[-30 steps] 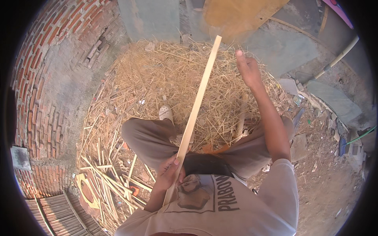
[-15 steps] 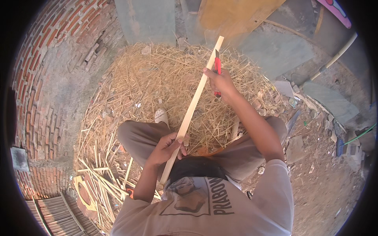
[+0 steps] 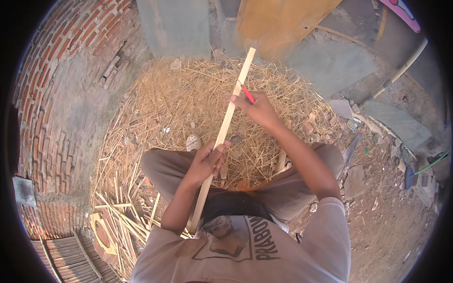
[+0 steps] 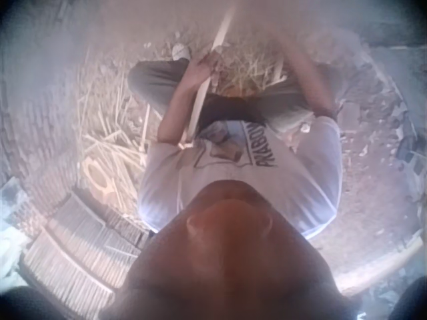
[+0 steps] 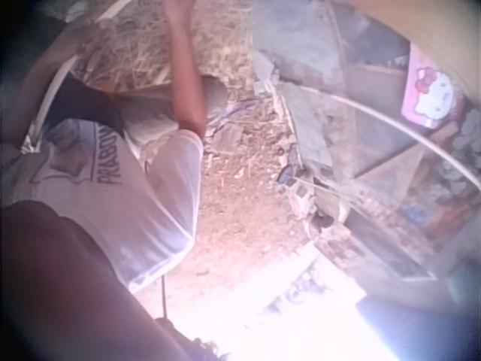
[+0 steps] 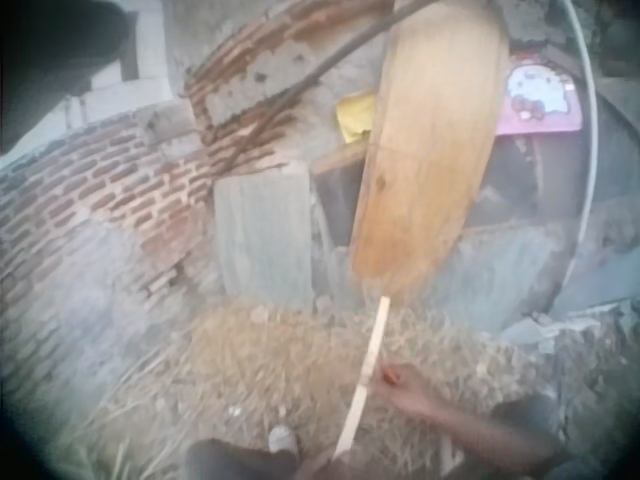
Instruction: The person sits cross-legged on a pile of straw and uses a red utility knife to shave the surface of a long, thin bamboo stick. They repeatedly scrape the knife along the length of the stick to remove the outer layer, occasionally rotating the stick to work on different sides.
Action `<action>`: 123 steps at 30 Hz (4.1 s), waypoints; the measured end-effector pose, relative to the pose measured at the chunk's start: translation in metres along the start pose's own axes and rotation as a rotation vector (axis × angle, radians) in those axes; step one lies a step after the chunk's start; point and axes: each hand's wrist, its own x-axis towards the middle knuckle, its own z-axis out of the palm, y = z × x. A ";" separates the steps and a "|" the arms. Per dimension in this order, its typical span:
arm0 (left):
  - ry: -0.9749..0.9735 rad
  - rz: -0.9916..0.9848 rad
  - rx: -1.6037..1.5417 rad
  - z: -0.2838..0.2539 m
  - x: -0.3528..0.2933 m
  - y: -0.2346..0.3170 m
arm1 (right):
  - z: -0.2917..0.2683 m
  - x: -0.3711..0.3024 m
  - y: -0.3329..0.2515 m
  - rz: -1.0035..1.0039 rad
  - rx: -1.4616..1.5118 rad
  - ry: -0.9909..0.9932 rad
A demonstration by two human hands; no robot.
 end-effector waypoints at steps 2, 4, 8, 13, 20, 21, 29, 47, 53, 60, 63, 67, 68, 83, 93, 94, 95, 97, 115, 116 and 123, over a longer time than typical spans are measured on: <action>0.041 -0.011 0.002 -0.003 -0.003 0.005 | -0.001 -0.012 -0.013 -0.088 -0.235 -0.123; 0.067 0.000 -0.052 -0.006 -0.003 0.006 | 0.008 -0.031 -0.021 -0.246 -0.540 -0.107; 0.072 0.019 -0.059 -0.010 -0.009 0.006 | 0.018 -0.052 -0.023 -0.363 -0.874 -0.189; 0.126 0.281 0.201 0.004 -0.027 0.003 | 0.017 -0.043 -0.021 -0.490 -0.949 -0.050; 0.158 0.177 0.270 0.007 -0.048 0.012 | 0.023 -0.052 -0.021 -0.544 -0.976 0.012; 0.170 0.173 0.284 0.008 -0.051 0.012 | 0.022 -0.050 -0.020 -0.572 -0.989 0.015; 0.166 0.160 0.360 0.016 -0.061 0.014 | 0.014 -0.035 -0.014 -0.746 -0.964 0.080; 0.110 0.130 0.326 0.025 -0.091 0.003 | -0.035 0.030 0.007 -0.474 -1.103 0.333; 0.088 0.106 0.234 0.030 -0.095 0.006 | -0.070 0.053 0.002 -0.213 -1.174 0.361; 0.062 0.089 0.182 0.029 -0.088 0.004 | -0.073 0.058 0.010 -0.218 -1.162 0.395; 0.075 0.070 0.197 0.031 -0.087 0.009 | -0.073 0.060 0.009 -0.182 -1.152 0.334; 0.112 0.128 0.239 0.028 -0.086 0.004 | -0.076 0.074 0.027 -0.114 -1.168 0.410; 0.054 0.092 0.174 0.031 -0.094 0.006 | -0.102 0.088 0.036 0.245 -1.001 0.519; 0.192 0.003 -0.108 0.003 -0.090 0.005 | 0.031 -0.057 -0.029 -0.549 -0.867 -0.210; 0.345 0.157 0.204 0.015 -0.092 0.007 | 0.019 -0.039 -0.025 -0.523 -0.940 -0.006; 0.356 0.161 0.237 0.015 -0.092 0.009 | 0.023 -0.048 -0.027 -0.543 -0.941 -0.058; 0.369 0.171 0.268 0.016 -0.092 0.011 | 0.027 -0.056 -0.031 -0.569 -0.946 -0.110; 0.402 0.174 0.334 0.015 -0.094 0.015 | 0.037 -0.068 -0.028 -0.621 -0.892 -0.138; 0.327 0.142 0.524 0.025 -0.108 0.009 | -0.043 0.028 0.003 -0.184 -1.090 0.320; 0.317 0.154 0.502 0.026 -0.110 0.006 | -0.050 0.034 0.005 -0.150 -1.096 0.342; 0.161 0.050 0.175 0.019 -0.122 -0.012 | -0.112 0.060 0.012 0.167 -0.838 0.541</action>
